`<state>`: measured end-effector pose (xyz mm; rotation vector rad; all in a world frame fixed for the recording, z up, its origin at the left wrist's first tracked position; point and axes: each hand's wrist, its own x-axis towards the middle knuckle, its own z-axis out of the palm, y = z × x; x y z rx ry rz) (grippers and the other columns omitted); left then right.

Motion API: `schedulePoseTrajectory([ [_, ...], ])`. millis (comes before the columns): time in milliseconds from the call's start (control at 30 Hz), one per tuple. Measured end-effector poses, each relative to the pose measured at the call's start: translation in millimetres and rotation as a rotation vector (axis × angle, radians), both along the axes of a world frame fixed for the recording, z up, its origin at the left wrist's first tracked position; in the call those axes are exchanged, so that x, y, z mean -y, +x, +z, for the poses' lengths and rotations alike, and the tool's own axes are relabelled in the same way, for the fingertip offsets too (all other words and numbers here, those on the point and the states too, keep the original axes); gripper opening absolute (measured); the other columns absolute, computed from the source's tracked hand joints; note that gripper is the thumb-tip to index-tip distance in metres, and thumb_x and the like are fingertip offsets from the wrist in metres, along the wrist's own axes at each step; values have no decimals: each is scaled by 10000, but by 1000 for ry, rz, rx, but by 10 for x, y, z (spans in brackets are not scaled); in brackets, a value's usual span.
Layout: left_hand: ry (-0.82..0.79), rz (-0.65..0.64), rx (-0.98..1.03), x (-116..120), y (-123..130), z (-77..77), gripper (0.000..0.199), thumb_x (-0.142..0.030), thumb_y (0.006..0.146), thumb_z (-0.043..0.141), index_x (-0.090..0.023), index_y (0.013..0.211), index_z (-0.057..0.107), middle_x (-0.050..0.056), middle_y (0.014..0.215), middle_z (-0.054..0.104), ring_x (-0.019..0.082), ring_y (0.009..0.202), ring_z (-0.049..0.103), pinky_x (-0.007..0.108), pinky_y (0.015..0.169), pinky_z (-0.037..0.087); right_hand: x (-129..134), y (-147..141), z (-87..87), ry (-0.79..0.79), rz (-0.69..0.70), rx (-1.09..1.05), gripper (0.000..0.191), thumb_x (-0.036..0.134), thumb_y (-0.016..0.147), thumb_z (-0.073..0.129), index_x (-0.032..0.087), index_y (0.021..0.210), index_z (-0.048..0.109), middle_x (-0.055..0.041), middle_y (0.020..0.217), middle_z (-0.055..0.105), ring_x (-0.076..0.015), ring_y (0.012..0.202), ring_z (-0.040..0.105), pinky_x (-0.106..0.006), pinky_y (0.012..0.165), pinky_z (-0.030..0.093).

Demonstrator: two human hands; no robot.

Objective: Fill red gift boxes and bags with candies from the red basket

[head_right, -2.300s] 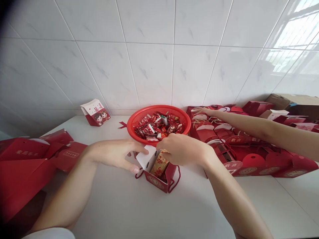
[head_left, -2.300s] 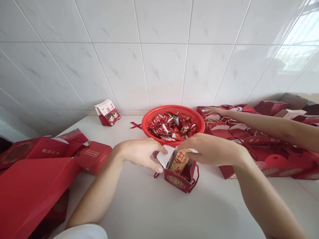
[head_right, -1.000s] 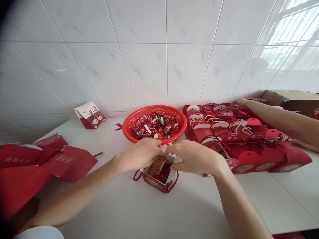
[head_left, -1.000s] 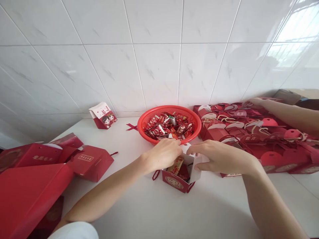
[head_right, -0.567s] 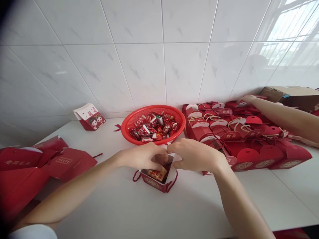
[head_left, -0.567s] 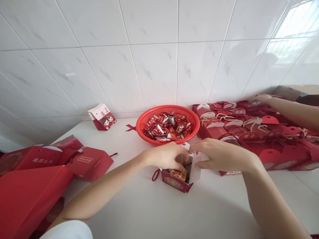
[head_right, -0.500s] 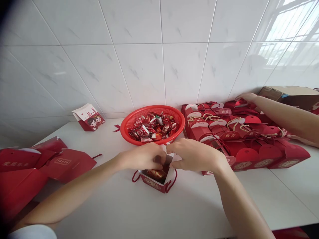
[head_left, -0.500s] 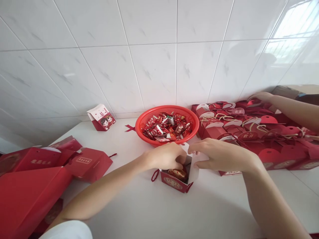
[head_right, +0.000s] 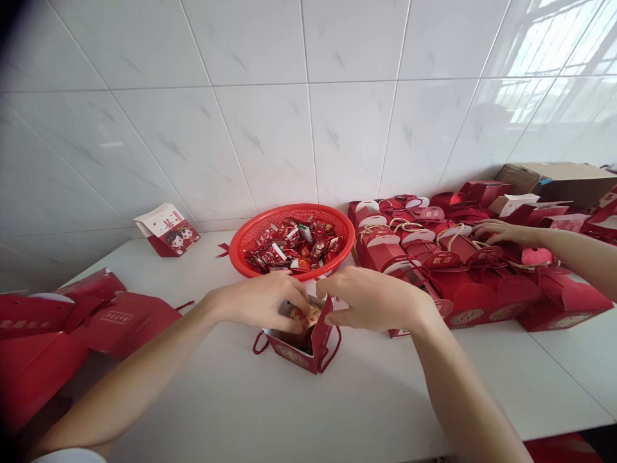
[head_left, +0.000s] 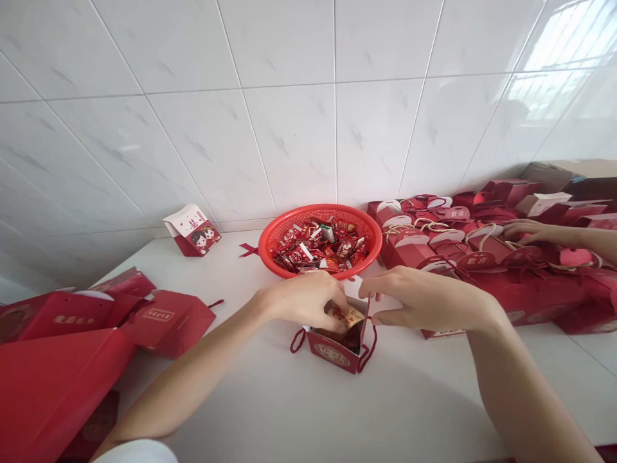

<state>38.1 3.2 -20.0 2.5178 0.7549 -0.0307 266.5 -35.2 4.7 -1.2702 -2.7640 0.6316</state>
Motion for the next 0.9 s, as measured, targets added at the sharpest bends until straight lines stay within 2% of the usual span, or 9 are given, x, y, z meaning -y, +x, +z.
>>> schedulePoseTrajectory([
  [67, -68, 3, -117, 8, 24, -9, 127, -235, 837, 631, -229, 798, 752, -12, 695, 685, 147, 604, 589, 245, 568, 392, 5, -23, 1, 4, 0, 41, 167, 244, 909, 587, 208, 1029, 698, -48, 884, 695, -224, 787, 654, -288, 612, 383],
  [133, -47, 7, -198, 17, 78, -43, 173, -157, 835, 575, -223, 773, 722, -8, 682, 671, 156, 592, 576, 264, 534, 358, 7, -48, -8, 8, 10, 55, 196, 220, 908, 581, 204, 1072, 688, -59, 943, 705, -237, 836, 659, -296, 636, 393],
  [233, 170, 35, -226, 35, 159, -121, 241, -67, 830, 521, -212, 728, 685, 11, 696, 673, 179, 641, 611, 286, 590, 380, -2, -80, -47, 16, 37, 46, 187, 185, 911, 569, 200, 1068, 669, -60, 977, 712, -245, 889, 664, -304, 678, 410],
  [333, 369, 92, -190, 67, 140, -148, 182, -101, 851, 561, -194, 761, 689, 49, 851, 725, 220, 781, 674, 305, 688, 431, -17, -103, -102, 80, 8, 46, 189, 167, 907, 565, 191, 1083, 631, -69, 1035, 708, -247, 918, 660, -306, 700, 412],
  [400, 405, 145, -154, 93, 43, -97, 155, -163, 889, 572, -194, 813, 703, 60, 939, 736, 231, 841, 688, 303, 694, 435, -28, -122, -136, 131, -27, 59, 191, 161, 901, 570, 186, 1087, 606, -73, 1028, 704, -243, 900, 655, -303, 691, 403],
  [500, 417, 299, -164, 128, -175, 55, 218, -233, 947, 528, -193, 809, 693, 59, 884, 730, 217, 787, 679, 294, 634, 397, -50, -173, -176, 149, -43, 101, 127, 170, 904, 562, 188, 1026, 592, -50, 909, 688, -219, 792, 633, -290, 633, 367],
  [633, 300, 408, -259, 163, -378, 196, 189, -248, 887, 598, -197, 709, 636, 24, 705, 678, 188, 619, 613, 293, 562, 324, -82, -282, -206, 117, -11, 147, 60, 212, 901, 564, 200, 954, 588, -27, 818, 637, -202, 743, 603, -272, 571, 307],
  [733, 144, 350, -202, 203, -390, 203, 153, -176, 821, 631, -191, 669, 623, -1, 684, 673, 161, 609, 605, 280, 565, 339, -72, -335, -208, 73, 25, 144, 29, 217, 891, 578, 201, 869, 589, -28, 845, 635, -185, 741, 597, -271, 568, 301],
  [900, 0, 214, -81, 318, -291, 150, 60, -215, 800, 706, -189, 748, 688, -10, 746, 693, 147, 680, 642, 251, 623, 407, 61, -252, -254, 23, 73, 50, 30, 195, 873, 613, 195, 843, 611, -17, 857, 647, -165, 732, 598, -273, 592, 341],
])
